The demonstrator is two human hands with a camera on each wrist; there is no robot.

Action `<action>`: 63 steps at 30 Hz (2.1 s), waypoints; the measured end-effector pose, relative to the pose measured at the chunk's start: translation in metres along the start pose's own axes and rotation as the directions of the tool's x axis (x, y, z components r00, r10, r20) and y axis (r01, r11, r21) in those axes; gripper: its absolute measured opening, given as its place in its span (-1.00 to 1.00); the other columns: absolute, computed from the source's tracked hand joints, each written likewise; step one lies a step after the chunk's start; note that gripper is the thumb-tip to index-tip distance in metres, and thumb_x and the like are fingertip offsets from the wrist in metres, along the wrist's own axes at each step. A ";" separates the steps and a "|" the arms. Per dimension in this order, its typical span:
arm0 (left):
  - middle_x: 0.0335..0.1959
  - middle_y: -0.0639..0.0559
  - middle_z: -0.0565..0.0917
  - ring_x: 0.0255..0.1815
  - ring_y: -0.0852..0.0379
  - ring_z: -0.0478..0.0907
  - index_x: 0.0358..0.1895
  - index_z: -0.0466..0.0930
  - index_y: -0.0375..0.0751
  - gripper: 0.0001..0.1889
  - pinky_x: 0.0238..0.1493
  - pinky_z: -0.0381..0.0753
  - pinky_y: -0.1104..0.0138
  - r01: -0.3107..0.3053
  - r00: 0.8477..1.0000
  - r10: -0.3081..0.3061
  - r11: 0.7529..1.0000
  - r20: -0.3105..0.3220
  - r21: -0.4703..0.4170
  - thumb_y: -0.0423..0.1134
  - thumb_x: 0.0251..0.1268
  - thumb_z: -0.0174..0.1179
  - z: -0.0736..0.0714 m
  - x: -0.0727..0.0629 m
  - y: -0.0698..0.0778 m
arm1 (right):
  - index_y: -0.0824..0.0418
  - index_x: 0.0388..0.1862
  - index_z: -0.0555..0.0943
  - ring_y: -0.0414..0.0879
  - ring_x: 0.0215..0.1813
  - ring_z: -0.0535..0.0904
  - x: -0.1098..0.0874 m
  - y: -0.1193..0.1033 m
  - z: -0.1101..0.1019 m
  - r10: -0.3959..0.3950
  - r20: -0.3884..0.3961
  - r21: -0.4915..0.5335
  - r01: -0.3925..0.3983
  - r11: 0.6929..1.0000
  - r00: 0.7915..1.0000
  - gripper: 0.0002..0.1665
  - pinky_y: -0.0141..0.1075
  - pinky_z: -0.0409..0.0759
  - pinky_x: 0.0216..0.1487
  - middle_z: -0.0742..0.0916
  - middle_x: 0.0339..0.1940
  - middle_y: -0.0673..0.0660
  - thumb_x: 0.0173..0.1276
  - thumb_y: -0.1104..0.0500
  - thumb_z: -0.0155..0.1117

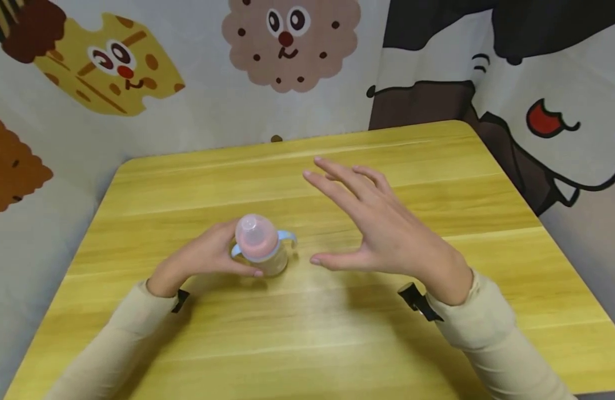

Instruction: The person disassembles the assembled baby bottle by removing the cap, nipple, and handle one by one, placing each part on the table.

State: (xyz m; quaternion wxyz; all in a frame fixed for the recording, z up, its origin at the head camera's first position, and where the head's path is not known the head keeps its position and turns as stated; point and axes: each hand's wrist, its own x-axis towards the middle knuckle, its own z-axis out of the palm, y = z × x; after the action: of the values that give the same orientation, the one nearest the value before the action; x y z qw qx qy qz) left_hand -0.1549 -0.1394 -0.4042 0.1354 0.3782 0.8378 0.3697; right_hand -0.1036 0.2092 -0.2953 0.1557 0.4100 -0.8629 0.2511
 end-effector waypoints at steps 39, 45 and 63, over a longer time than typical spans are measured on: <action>-0.03 0.29 0.67 -0.12 0.24 0.60 0.24 0.60 0.17 -0.32 -0.15 0.67 0.23 -0.052 0.972 0.076 0.992 -0.223 0.112 0.17 -0.01 0.61 -0.008 0.014 0.015 | 0.12 0.47 0.55 0.16 0.52 0.45 0.032 -0.006 0.002 -0.091 -0.105 0.046 0.097 0.994 0.990 -0.08 0.30 0.12 0.55 0.47 0.60 0.22 0.41 -0.49 0.25; -0.09 0.28 0.62 -0.22 0.25 0.54 0.16 0.60 0.12 -0.37 -0.26 0.62 0.29 -0.084 0.965 0.117 0.986 -0.237 0.146 0.18 0.02 0.60 -0.010 0.011 0.018 | 0.10 0.50 0.53 0.12 0.53 0.44 0.038 -0.009 0.008 -0.068 -0.058 0.112 0.074 0.991 0.996 -0.09 0.28 0.06 0.58 0.48 0.60 0.17 0.40 -0.45 0.31; 0.00 0.18 0.60 -0.13 0.26 0.51 0.28 0.59 0.00 -0.24 -0.20 0.63 0.33 -0.193 0.940 0.249 0.952 -0.233 0.236 0.24 0.01 0.58 -0.013 0.005 0.028 | 0.09 0.52 0.51 0.07 0.55 0.45 0.037 -0.006 0.020 -0.046 -0.002 0.158 0.045 0.986 0.999 -0.13 0.25 0.06 0.63 0.50 0.60 0.13 0.43 -0.38 0.34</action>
State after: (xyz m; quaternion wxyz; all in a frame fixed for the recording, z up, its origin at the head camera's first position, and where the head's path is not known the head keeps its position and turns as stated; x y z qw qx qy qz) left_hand -0.1500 -0.1302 -0.3749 -0.0588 0.4308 0.8345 0.3384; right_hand -0.1230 0.1716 -0.2923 0.1275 0.4409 -0.8308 0.3149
